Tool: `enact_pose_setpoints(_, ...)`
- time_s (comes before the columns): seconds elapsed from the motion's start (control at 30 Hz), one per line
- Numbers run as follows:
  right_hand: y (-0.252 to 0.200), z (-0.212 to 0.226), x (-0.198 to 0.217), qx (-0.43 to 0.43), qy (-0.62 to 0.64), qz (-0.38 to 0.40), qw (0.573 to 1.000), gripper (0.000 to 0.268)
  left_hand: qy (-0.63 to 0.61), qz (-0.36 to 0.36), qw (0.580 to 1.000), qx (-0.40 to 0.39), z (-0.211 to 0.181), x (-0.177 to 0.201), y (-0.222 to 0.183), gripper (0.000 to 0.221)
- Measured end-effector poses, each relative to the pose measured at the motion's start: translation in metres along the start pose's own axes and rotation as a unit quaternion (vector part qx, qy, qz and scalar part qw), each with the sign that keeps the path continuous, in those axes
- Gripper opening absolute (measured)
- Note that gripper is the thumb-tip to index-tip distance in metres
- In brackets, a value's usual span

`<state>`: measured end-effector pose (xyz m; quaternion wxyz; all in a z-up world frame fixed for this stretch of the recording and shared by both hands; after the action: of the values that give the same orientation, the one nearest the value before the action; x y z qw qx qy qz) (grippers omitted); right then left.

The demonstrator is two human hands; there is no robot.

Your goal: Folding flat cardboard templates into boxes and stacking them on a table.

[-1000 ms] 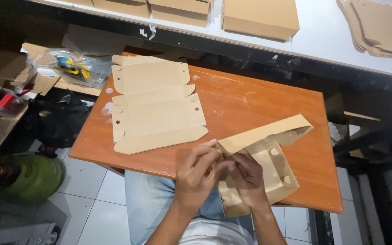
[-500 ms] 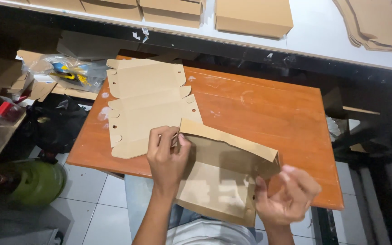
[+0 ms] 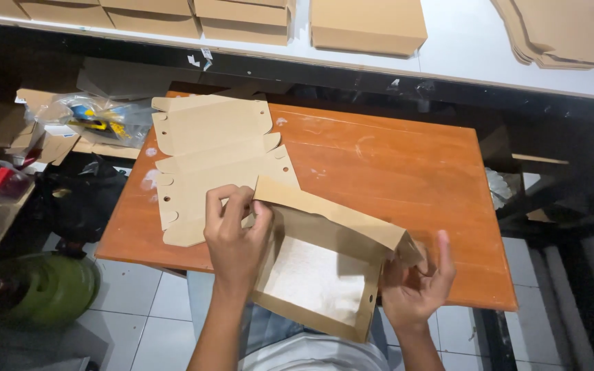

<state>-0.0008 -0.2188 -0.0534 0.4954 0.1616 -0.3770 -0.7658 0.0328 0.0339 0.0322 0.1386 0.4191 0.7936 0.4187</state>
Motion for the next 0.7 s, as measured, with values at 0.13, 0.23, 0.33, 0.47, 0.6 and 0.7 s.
enact_pose_setpoints(0.13,0.043,0.058,-0.024,-0.161,0.048,-0.065,0.984,0.029,-0.061,0.029,0.996,0.056,-0.022,0.001,-0.008,0.024)
enact_pose_setpoints(0.23,0.041,0.051,-0.031,-0.143,0.009,-0.073,0.987,0.019,-0.139,0.01,0.99,0.037,-0.045,-0.009,-0.042,0.025)
enact_pose_setpoints(0.33,0.034,0.041,-0.029,0.025,-0.178,-0.057,0.982,0.011,-0.245,0.083,0.964,0.062,-0.066,-0.025,-0.046,0.023)
enact_pose_setpoints(0.47,0.036,0.053,-0.023,0.061,-0.225,-0.016,0.972,0.009,-0.357,0.171,0.897,0.194,-0.067,-0.046,-0.042,0.02)
enact_pose_setpoints(0.6,0.042,0.073,-0.009,0.072,-0.237,0.036,0.968,0.019,-0.392,0.167,0.888,0.174,-0.069,-0.05,-0.045,0.022)
enact_pose_setpoints(0.7,0.043,0.078,-0.002,0.043,-0.228,0.034,0.972,0.017,-0.395,0.154,0.883,0.201,-0.058,-0.057,-0.049,0.003)
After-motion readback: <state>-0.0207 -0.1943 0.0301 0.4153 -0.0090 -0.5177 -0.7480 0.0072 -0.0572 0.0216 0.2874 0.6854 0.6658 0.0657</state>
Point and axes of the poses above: each hand's wrist, its own y-axis towards the middle knuckle, its own x-axis out of the back of the hand, z = x × y, the point moved 1 cm from there along y, towards the middle knuckle, and after that the axes turned 15 degrees about -y, right-handed, at the moved point
